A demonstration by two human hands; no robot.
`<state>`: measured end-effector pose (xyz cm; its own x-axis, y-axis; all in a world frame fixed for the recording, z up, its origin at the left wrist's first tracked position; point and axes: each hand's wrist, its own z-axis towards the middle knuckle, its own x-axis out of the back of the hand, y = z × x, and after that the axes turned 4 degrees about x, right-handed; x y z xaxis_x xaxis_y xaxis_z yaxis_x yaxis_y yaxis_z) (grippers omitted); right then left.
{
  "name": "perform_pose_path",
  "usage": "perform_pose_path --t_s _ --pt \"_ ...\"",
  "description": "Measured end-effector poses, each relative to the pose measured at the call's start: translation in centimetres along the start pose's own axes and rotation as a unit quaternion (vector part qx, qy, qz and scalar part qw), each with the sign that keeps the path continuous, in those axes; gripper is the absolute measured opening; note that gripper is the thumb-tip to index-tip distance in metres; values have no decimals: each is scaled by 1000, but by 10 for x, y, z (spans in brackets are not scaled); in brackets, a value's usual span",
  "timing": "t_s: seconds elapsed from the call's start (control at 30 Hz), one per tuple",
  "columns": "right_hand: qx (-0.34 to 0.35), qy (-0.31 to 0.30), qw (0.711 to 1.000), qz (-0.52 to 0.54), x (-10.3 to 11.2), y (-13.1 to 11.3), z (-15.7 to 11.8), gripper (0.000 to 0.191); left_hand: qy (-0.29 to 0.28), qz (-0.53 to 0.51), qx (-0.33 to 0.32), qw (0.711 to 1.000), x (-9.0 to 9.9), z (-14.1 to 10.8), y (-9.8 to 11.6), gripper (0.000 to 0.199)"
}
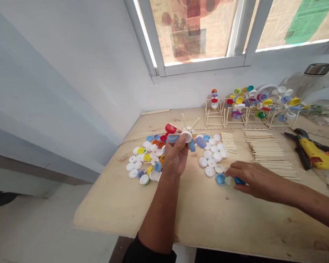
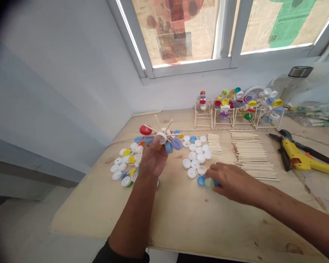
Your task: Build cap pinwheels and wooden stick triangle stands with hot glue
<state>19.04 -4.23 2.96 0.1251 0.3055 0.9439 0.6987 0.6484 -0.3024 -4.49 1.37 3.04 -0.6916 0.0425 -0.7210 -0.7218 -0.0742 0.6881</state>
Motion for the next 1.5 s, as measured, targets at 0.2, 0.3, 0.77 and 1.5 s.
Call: perform_pose_path --t_s 0.2,0.3,0.77,1.5 --pt "20 20 998 -56 -19 -8 5 25 -23 21 72 997 -10 -8 -20 29" --pt "17 37 996 -74 -18 -7 16 28 -25 25 88 996 -10 -9 -24 29" --pt "17 61 994 -84 -19 -7 25 24 0 20 98 995 -12 -9 -34 28" --pt "-130 65 988 -47 -11 -20 8 28 -11 61 95 994 -10 -11 -44 27"
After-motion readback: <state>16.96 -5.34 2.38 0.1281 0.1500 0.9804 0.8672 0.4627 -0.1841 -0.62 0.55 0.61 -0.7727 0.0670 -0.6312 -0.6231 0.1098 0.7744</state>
